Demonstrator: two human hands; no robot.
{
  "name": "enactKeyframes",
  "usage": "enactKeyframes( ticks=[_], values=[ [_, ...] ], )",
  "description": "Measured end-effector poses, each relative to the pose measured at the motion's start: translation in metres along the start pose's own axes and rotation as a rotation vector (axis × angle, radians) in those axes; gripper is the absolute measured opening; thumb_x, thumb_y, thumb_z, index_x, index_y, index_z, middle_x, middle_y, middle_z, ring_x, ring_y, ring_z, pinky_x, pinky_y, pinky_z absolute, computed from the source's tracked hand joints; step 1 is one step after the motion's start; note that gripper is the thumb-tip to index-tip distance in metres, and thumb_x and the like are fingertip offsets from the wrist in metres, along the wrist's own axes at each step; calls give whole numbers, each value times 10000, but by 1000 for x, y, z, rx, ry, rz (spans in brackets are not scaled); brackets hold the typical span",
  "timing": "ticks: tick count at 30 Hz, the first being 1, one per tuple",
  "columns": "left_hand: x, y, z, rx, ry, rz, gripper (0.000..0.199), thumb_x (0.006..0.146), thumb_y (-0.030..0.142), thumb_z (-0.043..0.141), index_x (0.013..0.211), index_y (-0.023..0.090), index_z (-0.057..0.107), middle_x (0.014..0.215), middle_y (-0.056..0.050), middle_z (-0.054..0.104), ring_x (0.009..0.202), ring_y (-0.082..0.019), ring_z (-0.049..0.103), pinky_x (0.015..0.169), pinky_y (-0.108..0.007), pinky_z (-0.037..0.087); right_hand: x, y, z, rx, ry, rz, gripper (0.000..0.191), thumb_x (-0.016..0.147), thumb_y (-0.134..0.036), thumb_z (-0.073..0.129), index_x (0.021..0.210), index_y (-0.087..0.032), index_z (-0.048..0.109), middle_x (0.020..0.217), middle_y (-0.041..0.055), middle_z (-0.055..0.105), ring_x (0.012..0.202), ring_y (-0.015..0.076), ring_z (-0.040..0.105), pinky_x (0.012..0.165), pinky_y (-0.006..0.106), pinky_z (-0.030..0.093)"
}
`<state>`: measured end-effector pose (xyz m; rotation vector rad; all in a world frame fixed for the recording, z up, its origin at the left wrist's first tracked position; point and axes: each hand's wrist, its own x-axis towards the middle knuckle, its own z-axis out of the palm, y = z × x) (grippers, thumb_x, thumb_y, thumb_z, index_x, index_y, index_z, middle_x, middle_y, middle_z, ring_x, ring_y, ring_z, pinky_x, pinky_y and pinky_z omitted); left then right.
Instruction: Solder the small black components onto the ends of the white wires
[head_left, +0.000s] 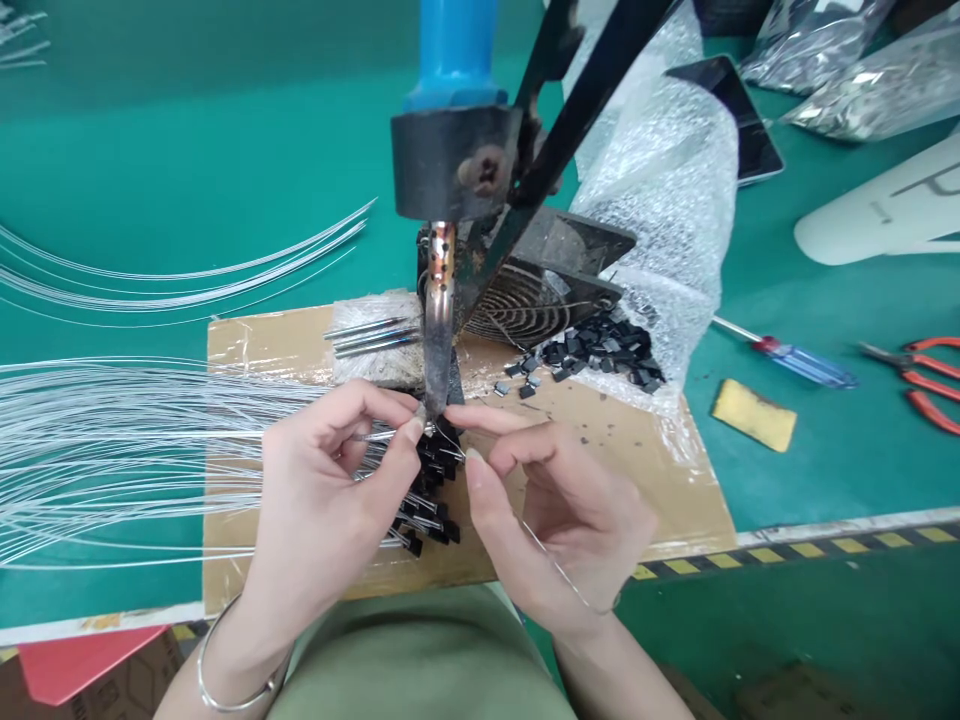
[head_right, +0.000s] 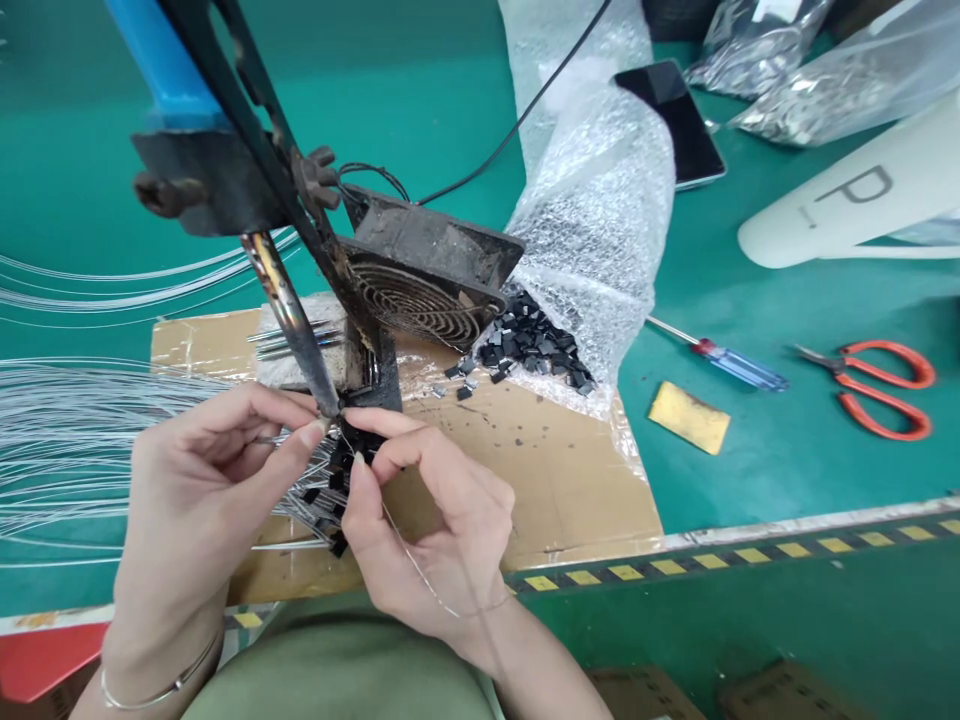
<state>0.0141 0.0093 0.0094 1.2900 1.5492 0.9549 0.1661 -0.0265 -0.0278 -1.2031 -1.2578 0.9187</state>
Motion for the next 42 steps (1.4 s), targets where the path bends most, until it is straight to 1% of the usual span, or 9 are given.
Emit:
enactKeyframes(
  ticks=[3,7,13,16,19,23,31,35,42],
  values=[
    [0,0,0,-2,-10,2,121,848,139,757,756,214,732,767,42,756,554,-75,483,493,-228,333,0,1,0,-4,0,-6,217,908,-32,706,885,-238,640,1112,30,834,1131,223,803,879,295,610],
    [0,-1,-1,8,-8,0,116,854,137,756,766,211,737,787,34,766,566,-79,498,500,-231,339,0,2,1,10,9,7,214,903,-36,709,861,-235,643,1154,33,831,1121,227,805,872,297,611],
    [0,0,-1,4,-15,6,123,847,117,748,764,205,734,794,27,765,572,-72,509,506,-206,357,0,1,1,16,17,17,218,905,-38,708,863,-242,641,1167,20,829,1131,221,798,922,304,609],
    [1,0,-1,1,-12,6,123,842,108,745,762,201,736,793,19,759,595,-78,546,520,-197,384,1,-1,0,-7,4,40,222,900,-39,717,857,-242,638,1177,24,829,1131,229,799,903,311,618],
    [1,0,-1,7,-8,5,129,839,98,740,759,199,733,775,23,753,574,-73,517,500,-199,359,1,-1,0,-14,9,21,213,910,-45,707,861,-242,641,1162,37,832,1107,233,807,865,317,625],
    [0,0,-1,3,-12,6,123,844,109,745,767,204,734,794,31,766,558,-67,482,497,-204,347,1,1,1,-18,14,11,204,913,-51,707,869,-241,649,1137,43,835,1104,236,808,872,327,623],
    [2,0,0,-6,-22,3,132,832,94,732,750,198,724,757,32,746,582,-74,558,508,-188,385,1,3,2,-25,34,19,183,925,-88,708,858,-247,647,1111,53,844,1073,254,816,858,355,635],
    [1,0,-1,-5,-25,-1,127,830,95,737,757,198,732,761,22,745,609,-87,591,532,-194,419,0,3,3,-15,45,24,179,915,-91,717,855,-247,654,1114,46,843,1060,249,820,827,337,638],
    [1,0,0,-1,-16,8,135,844,106,745,756,209,737,801,22,771,592,-77,573,511,-195,393,0,2,4,-32,44,-5,186,927,-78,705,871,-249,655,1095,50,846,1058,255,823,868,361,644]
  ],
)
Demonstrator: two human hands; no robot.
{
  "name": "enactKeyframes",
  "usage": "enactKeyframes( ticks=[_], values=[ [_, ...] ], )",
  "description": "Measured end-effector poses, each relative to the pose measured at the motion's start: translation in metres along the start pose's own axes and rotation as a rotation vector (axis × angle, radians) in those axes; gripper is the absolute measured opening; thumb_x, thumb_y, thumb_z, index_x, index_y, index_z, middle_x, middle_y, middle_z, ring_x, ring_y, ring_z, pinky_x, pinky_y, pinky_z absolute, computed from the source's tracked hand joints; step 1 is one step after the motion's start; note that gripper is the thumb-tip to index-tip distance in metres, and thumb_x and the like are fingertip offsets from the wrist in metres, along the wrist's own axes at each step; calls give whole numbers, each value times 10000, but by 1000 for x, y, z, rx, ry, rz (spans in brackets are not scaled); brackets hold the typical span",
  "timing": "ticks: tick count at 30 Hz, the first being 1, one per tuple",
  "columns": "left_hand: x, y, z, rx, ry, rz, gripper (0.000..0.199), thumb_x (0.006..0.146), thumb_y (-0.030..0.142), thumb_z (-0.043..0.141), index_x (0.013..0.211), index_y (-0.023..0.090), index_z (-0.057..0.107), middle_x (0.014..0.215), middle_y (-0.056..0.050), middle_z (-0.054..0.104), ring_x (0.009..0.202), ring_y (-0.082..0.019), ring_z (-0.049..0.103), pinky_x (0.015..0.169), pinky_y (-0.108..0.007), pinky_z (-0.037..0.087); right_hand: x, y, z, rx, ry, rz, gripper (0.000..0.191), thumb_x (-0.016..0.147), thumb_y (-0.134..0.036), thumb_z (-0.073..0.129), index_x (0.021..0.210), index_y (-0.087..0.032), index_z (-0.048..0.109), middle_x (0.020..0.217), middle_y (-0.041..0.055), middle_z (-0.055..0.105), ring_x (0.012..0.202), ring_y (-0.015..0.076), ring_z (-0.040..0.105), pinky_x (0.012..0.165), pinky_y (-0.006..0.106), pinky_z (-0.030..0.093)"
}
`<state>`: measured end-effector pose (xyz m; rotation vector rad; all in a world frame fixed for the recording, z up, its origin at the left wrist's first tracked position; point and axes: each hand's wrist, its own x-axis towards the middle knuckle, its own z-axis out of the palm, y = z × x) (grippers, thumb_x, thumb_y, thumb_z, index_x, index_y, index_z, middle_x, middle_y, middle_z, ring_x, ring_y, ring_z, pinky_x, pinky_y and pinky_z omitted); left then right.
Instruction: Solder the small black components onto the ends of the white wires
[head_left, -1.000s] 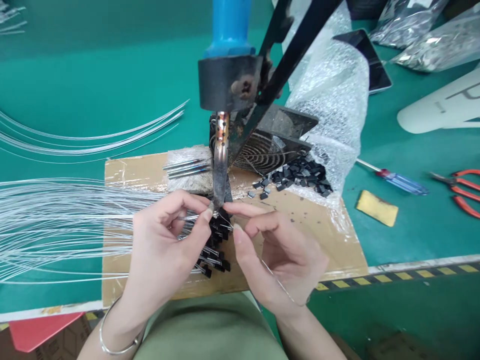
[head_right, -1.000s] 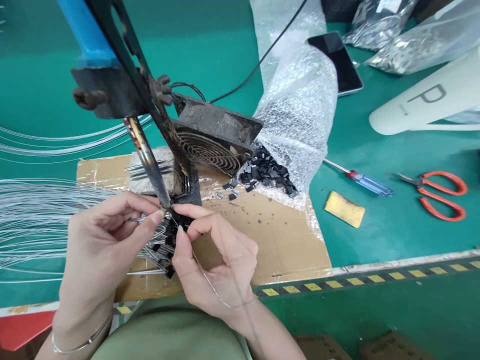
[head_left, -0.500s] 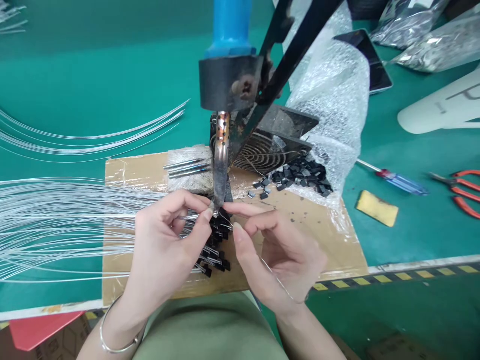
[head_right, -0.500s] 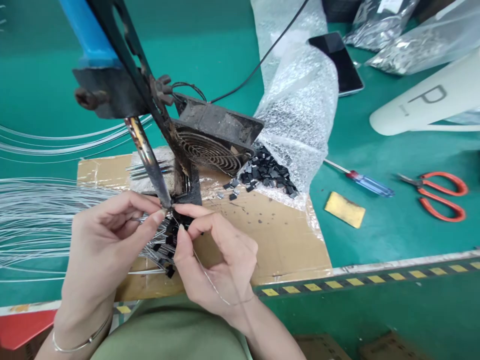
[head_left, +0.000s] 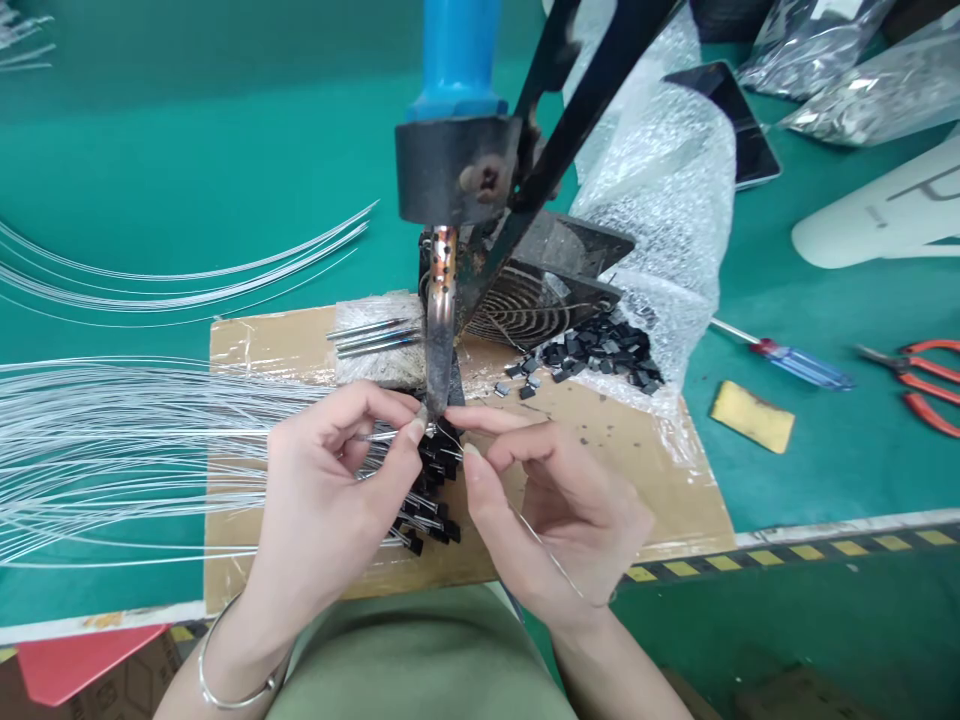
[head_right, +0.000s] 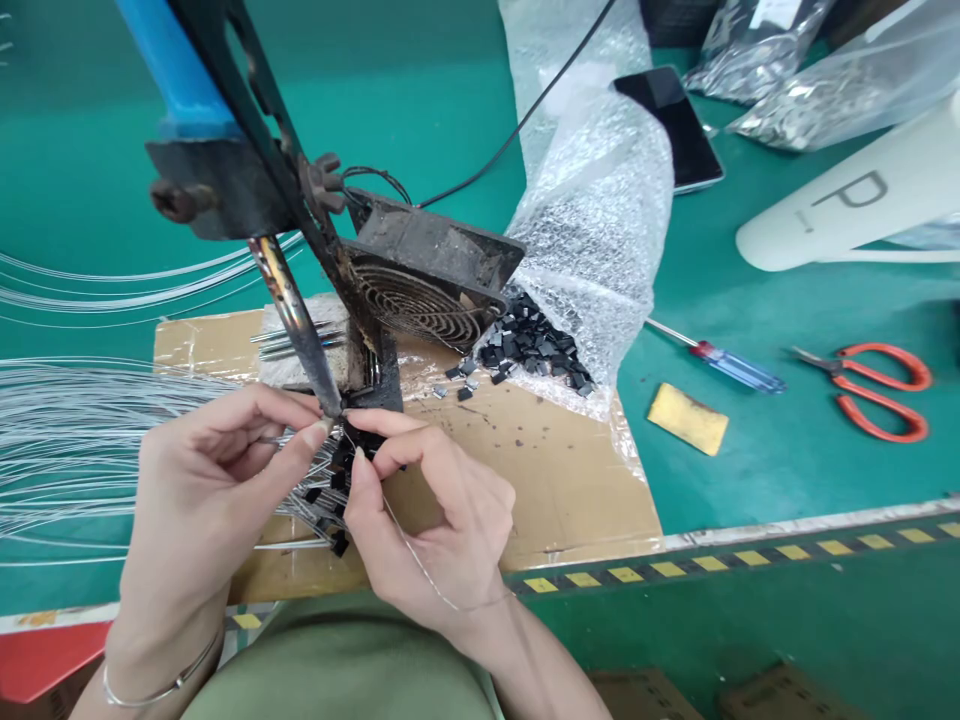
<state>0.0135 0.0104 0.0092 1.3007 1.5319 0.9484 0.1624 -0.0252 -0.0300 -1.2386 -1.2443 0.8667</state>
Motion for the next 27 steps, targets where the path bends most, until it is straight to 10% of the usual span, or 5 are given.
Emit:
enactKeyframes(
  ticks=[27],
  values=[
    [0,-1,1,5,-1,9,125,829,102,741,748,197,739,759,12,742,606,-90,617,526,-185,439,1,-1,-1,0,-3,20,202,909,-55,727,865,-245,674,1115,31,848,1028,221,824,848,328,634]
  ],
)
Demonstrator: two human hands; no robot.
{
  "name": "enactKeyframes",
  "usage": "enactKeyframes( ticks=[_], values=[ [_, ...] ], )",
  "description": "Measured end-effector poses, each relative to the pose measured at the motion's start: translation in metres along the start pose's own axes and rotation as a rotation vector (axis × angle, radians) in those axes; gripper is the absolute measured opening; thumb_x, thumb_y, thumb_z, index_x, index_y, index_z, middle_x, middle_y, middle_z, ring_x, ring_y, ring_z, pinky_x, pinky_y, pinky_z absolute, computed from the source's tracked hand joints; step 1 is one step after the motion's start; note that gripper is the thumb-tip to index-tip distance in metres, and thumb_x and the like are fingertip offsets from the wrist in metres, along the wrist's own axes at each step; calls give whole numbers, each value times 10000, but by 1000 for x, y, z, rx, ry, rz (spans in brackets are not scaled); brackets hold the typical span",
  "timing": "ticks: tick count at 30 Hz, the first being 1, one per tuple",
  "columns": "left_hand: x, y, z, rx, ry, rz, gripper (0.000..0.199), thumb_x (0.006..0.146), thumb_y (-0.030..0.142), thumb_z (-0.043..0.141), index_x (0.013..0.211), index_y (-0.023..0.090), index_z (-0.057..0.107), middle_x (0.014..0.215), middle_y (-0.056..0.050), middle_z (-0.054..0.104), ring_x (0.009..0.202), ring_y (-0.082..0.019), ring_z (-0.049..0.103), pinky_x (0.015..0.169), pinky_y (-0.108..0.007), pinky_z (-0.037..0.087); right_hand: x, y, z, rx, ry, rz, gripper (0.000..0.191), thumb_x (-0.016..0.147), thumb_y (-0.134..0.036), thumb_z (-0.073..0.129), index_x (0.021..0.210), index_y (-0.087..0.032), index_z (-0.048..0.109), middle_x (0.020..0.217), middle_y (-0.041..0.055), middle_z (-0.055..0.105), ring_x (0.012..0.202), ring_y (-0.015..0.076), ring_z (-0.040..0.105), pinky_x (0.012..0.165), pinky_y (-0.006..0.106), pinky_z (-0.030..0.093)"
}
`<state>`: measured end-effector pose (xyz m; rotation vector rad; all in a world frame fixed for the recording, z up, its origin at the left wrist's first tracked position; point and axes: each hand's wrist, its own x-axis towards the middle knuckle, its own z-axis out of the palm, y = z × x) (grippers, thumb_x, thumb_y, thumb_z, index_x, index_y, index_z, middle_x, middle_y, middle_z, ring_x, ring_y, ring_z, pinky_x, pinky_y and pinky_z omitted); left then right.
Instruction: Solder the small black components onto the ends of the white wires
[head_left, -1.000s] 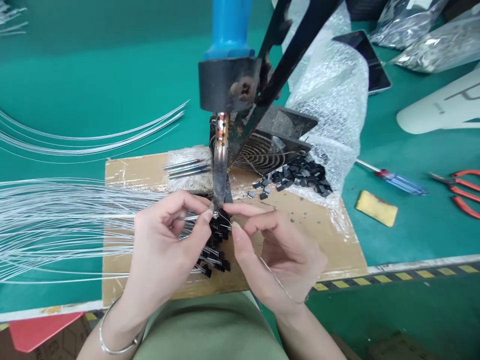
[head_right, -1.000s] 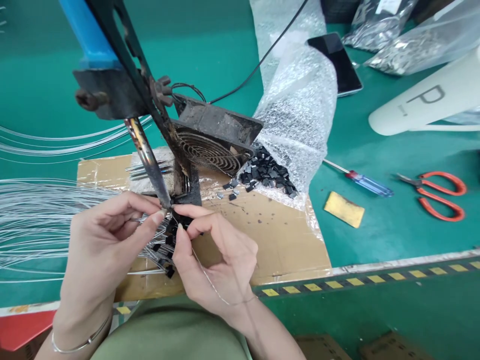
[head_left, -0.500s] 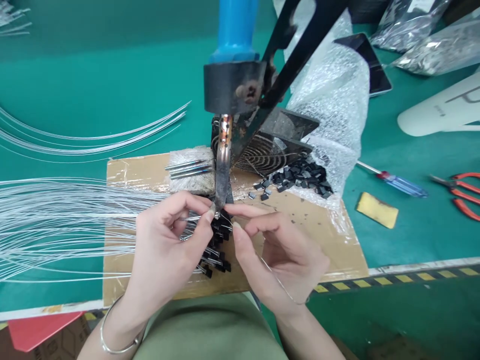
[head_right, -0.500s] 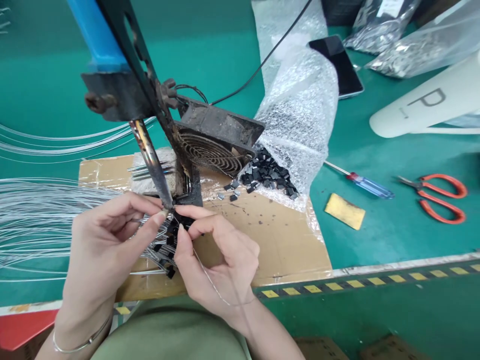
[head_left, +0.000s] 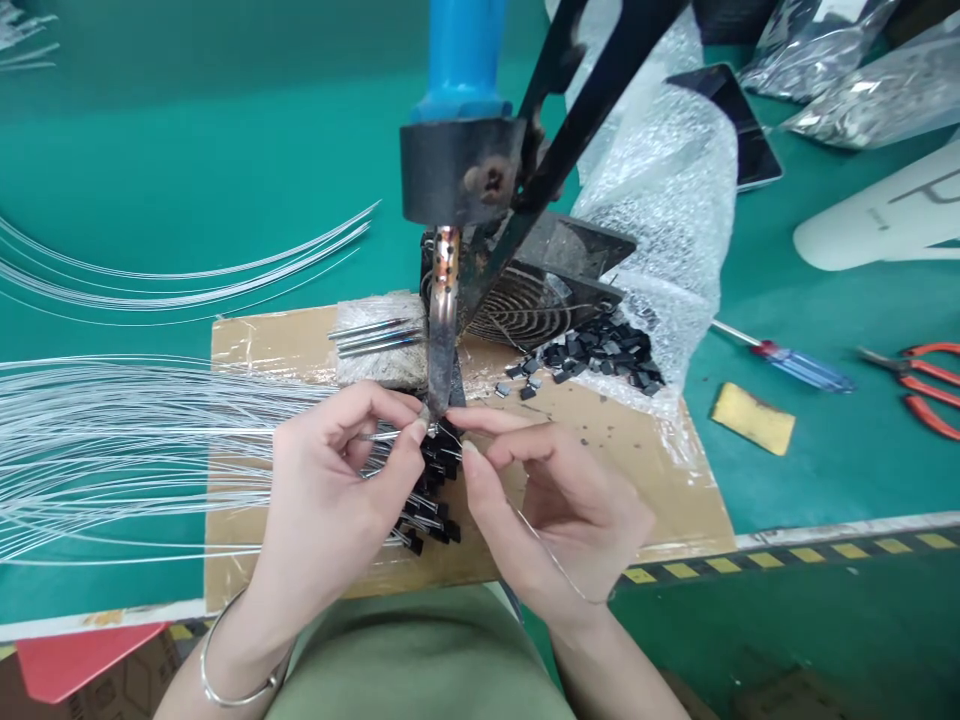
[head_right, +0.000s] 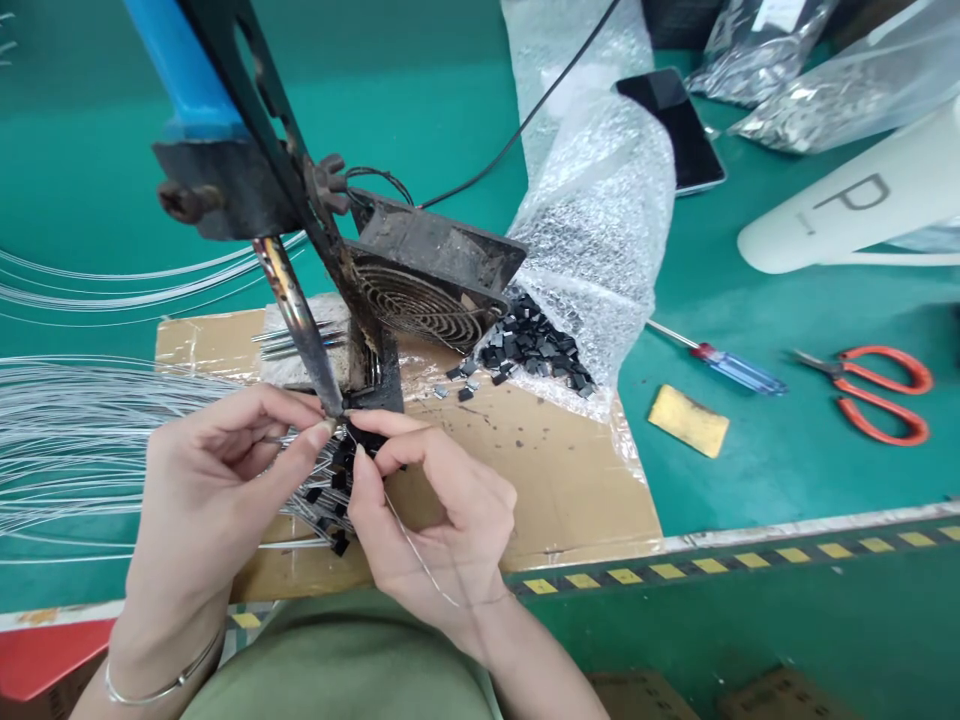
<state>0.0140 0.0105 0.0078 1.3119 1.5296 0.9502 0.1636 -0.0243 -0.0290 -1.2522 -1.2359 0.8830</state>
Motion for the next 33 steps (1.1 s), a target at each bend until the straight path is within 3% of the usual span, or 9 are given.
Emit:
enactKeyframes(
  ticks=[25,33],
  values=[
    [-3,-5,-2,12,-8,0,131,865,129,738,780,227,746,822,40,779,625,-88,594,515,-210,394,-1,2,1,27,13,-39,186,910,-56,739,885,-232,684,1084,36,848,1025,217,824,871,317,637],
    [-1,-4,-2,24,-7,-26,111,841,144,736,754,213,738,785,22,763,603,-101,587,496,-223,373,-1,3,0,22,-4,18,180,911,-67,749,870,-227,678,1116,25,843,1013,191,817,853,291,616]
  ],
)
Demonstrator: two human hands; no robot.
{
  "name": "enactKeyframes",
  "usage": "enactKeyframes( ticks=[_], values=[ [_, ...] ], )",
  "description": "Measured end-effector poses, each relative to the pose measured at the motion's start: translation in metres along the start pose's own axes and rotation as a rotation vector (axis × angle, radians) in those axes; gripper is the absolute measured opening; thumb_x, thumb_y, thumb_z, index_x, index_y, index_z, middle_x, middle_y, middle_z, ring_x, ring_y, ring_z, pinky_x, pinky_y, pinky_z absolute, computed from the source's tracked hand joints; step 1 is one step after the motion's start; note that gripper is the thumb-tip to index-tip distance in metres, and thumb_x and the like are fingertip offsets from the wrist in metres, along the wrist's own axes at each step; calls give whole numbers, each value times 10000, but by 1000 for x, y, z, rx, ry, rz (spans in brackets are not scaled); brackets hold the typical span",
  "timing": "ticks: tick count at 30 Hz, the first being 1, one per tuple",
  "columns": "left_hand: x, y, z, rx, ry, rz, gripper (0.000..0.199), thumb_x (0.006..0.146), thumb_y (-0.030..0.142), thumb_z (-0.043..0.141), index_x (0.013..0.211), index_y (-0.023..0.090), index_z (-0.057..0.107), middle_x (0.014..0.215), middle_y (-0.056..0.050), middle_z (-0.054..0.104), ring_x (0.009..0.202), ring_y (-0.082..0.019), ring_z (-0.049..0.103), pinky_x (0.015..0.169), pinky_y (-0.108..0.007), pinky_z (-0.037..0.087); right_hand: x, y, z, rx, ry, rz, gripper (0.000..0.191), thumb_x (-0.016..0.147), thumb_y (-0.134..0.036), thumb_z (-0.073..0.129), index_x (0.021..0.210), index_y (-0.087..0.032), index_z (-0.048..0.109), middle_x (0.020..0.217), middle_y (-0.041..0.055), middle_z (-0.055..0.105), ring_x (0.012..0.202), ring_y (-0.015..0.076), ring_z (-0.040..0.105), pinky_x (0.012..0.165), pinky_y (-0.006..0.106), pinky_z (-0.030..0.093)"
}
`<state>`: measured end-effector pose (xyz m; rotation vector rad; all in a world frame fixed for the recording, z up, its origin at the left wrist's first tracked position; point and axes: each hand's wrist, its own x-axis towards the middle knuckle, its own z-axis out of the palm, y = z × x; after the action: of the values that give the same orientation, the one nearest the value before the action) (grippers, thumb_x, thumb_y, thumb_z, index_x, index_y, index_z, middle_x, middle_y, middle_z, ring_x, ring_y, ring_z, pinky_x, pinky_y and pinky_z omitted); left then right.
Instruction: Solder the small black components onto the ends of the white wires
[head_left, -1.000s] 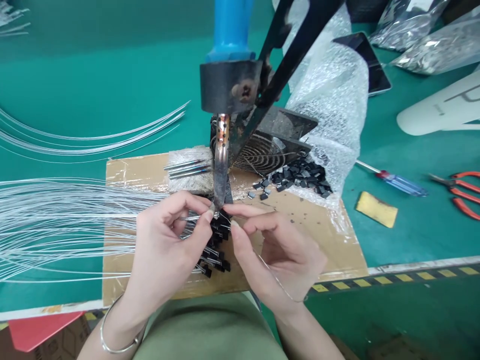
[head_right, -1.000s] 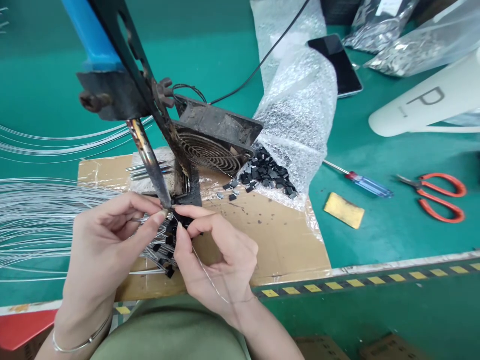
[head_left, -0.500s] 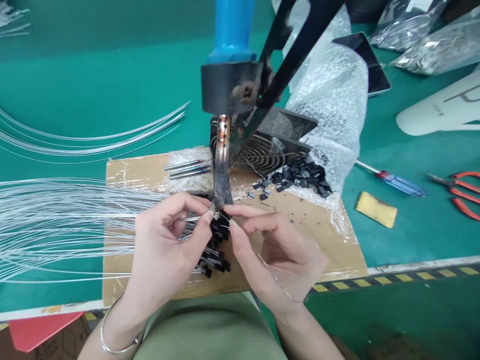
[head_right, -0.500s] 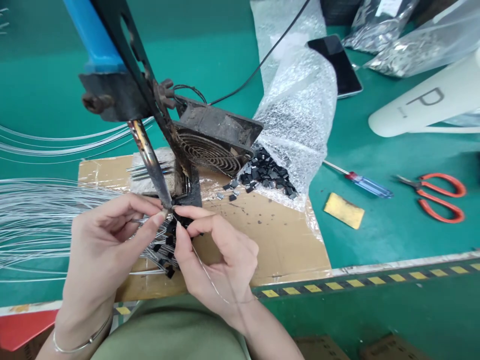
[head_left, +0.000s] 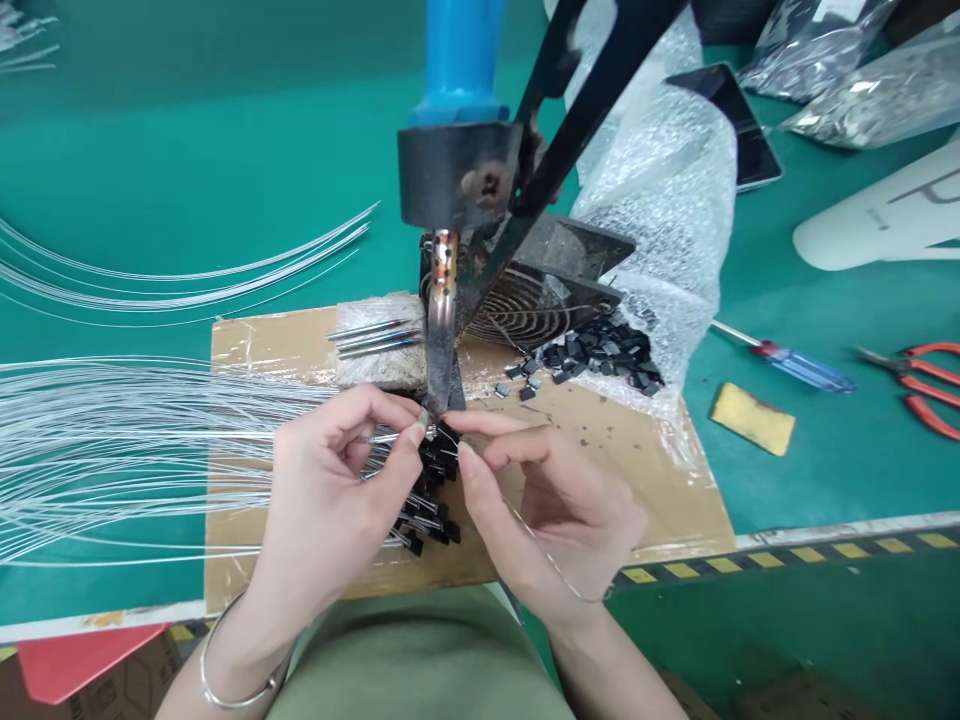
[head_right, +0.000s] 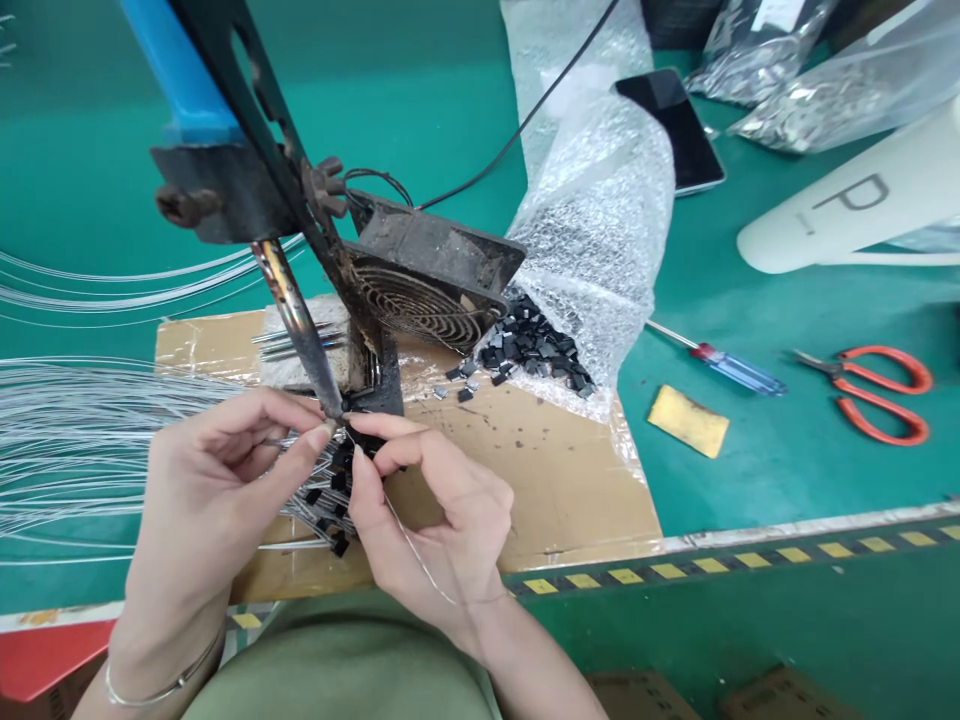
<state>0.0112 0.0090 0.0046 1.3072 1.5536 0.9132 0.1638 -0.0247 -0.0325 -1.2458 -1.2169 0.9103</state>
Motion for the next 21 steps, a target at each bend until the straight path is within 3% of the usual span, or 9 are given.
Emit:
enactKeyframes(
  ticks=[6,11,13,16,18,21],
  values=[
    [-1,-2,-2,43,-38,-13,109,866,177,723,762,209,728,776,18,744,545,-89,486,469,-237,305,-3,1,1,12,-5,2,154,945,-98,731,898,-230,669,1135,35,833,1021,202,798,897,338,608],
    [-6,-8,-5,155,-54,25,97,908,198,714,812,214,724,807,34,741,515,-75,357,467,-247,279,8,6,-12,74,306,54,48,994,-212,715,948,-227,712,792,-26,729,718,151,714,715,300,582],
    [-9,-9,-7,178,-56,40,93,922,201,706,834,223,730,837,37,749,527,-76,374,483,-242,313,13,14,-24,125,375,76,182,1018,-328,688,905,-210,767,773,-9,706,696,156,677,707,318,569],
    [-11,-9,-10,193,-64,53,95,935,202,699,852,235,732,856,46,751,543,-81,398,500,-238,349,17,28,-41,241,381,128,415,1041,-531,584,1021,-201,836,982,68,799,902,222,738,857,401,585],
    [-12,-9,-12,190,-76,53,88,939,206,700,863,238,729,867,44,751,565,-88,430,515,-241,371,17,36,-46,254,373,169,507,1053,-589,513,1076,-199,837,1017,87,815,967,247,750,894,427,579],
    [-13,-7,-12,167,-91,48,90,939,206,697,855,232,716,886,32,751,609,-100,487,537,-256,383,12,43,-46,213,354,189,509,1061,-574,491,1033,-189,823,880,70,792,807,228,733,766,396,581]
  ],
)
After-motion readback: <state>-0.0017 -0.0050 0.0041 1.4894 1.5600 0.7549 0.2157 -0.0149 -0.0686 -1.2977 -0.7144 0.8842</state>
